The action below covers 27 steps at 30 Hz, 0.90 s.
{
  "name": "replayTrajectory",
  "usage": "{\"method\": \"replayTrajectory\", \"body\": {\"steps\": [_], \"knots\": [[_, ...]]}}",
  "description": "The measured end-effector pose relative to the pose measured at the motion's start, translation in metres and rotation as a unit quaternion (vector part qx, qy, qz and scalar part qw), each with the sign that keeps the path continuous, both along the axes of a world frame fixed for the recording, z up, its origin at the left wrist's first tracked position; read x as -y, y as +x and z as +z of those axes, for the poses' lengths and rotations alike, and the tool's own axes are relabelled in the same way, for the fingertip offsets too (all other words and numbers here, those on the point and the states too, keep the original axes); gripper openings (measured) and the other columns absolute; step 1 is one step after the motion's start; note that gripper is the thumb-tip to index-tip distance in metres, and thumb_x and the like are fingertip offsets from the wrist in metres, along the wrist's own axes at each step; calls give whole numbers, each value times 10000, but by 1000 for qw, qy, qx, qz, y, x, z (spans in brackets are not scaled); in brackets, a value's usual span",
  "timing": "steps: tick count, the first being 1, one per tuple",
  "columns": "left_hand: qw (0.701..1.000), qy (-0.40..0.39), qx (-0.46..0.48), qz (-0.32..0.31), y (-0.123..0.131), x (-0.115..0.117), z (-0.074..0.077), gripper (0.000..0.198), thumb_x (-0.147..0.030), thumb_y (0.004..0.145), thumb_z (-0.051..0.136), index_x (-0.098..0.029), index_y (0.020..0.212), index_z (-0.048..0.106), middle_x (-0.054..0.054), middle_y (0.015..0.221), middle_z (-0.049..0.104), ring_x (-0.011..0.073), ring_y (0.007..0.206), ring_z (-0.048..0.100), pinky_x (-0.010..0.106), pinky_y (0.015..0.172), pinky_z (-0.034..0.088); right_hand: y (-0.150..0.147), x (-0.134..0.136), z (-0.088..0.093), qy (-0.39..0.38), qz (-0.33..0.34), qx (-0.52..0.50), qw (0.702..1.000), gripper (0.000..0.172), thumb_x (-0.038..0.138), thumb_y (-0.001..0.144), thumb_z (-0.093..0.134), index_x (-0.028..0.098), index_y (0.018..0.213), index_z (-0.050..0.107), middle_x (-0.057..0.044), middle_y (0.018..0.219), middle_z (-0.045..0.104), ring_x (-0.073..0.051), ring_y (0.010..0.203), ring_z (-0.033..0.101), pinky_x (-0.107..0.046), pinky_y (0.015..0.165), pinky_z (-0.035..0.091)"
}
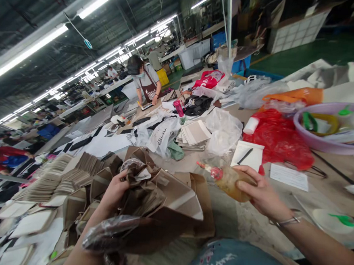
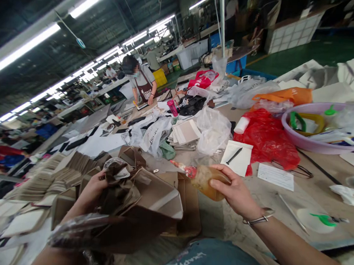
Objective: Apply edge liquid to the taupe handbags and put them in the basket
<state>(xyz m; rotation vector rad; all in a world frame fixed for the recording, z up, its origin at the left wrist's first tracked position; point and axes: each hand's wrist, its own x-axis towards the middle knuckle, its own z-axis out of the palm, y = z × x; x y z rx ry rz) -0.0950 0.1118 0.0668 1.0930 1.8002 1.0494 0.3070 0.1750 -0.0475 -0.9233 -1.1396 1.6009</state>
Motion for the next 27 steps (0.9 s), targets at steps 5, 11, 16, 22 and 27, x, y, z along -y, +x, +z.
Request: {"method": "replayTrajectory", "body": {"steps": [5,11,16,22,27], "knots": [[993,-105,59,-6,14,-13,-15,220,-103,456,690,-121,675,692,13,653,680,157,625,583,246,622,484,6,-8,12,332,-36,240,912,365,387,747,723,199,1039,609,-73,946,634,-223,866,607,-345,768,512],[975,-180,127,5,35,-30,-20,240,-57,416,668,-125,645,687,31,627,691,172,579,609,254,563,495,-10,-25,26,559,30,285,778,295,175,840,570,162,1134,548,-98,936,592,-200,837,531,-336,732,469],[971,-188,143,-35,28,-36,-27,277,-49,459,643,-130,722,678,30,663,690,176,563,610,279,546,508,-21,-36,34,639,76,295,706,268,142,885,487,145,1150,525,-96,904,590,-193,822,485,-333,731,433],[971,-178,156,-23,15,-36,-38,257,-44,468,666,-127,710,646,10,598,647,184,550,614,311,559,528,-23,-42,34,657,102,302,684,219,142,909,436,132,1104,536,-94,852,576,-193,814,468,-323,723,422],[970,-187,153,-31,16,-38,-40,240,-50,476,674,-119,704,647,23,603,656,187,544,617,301,540,523,-28,-44,29,660,112,302,678,228,146,911,429,130,1117,525,-104,891,577,-198,827,465,-335,744,415]]}}
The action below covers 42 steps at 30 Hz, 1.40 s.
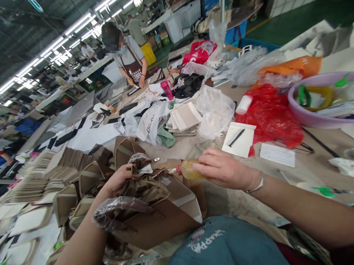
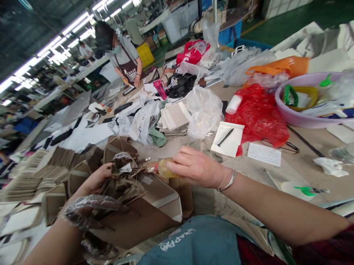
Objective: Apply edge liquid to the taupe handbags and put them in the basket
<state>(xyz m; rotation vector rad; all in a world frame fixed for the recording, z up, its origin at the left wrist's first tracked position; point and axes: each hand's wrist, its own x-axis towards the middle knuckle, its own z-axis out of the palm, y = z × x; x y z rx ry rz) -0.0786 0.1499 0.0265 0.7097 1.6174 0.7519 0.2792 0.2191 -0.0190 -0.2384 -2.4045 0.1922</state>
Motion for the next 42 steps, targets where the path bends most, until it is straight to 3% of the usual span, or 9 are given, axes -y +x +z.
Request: {"method": "replayTrajectory", "body": {"steps": [7,19,30,36,42], "knots": [[1000,0,-5,-6,11,-5,4,202,-38,456,649,-117,641,644,7,587,640,138,500,567,254,505,491,2,1,-3,-4,6,11,1000,215,140,910,406,130,1086,530,-96,848,570,-196,792,450,-332,715,407],[1000,-18,-5,-8,4,-9,-6,258,-48,445,666,-125,691,663,29,637,679,184,555,617,302,563,521,2,0,-12,-29,11,-16,999,245,125,897,425,125,1122,522,-105,869,578,-203,821,459,-345,723,422],[998,-7,-53,-21,7,-13,0,250,-55,426,638,-125,662,679,9,618,658,165,576,573,269,571,474,11,10,-42,-78,46,41,995,255,92,888,433,121,1123,528,-96,848,580,-196,798,478,-340,728,417],[994,7,-80,-72,-4,-18,-11,257,-70,447,656,-133,692,701,30,698,672,193,646,575,291,626,472,7,2,-37,-71,34,7,997,242,130,904,447,135,1130,530,-100,870,583,-195,818,486,-338,745,425],[982,37,-122,-139,-21,-26,-21,173,-107,489,646,-159,646,696,11,681,652,185,672,545,262,663,434,12,4,-51,-67,49,43,996,226,110,901,429,123,1093,547,-92,826,581,-195,792,484,-338,721,424]]}}
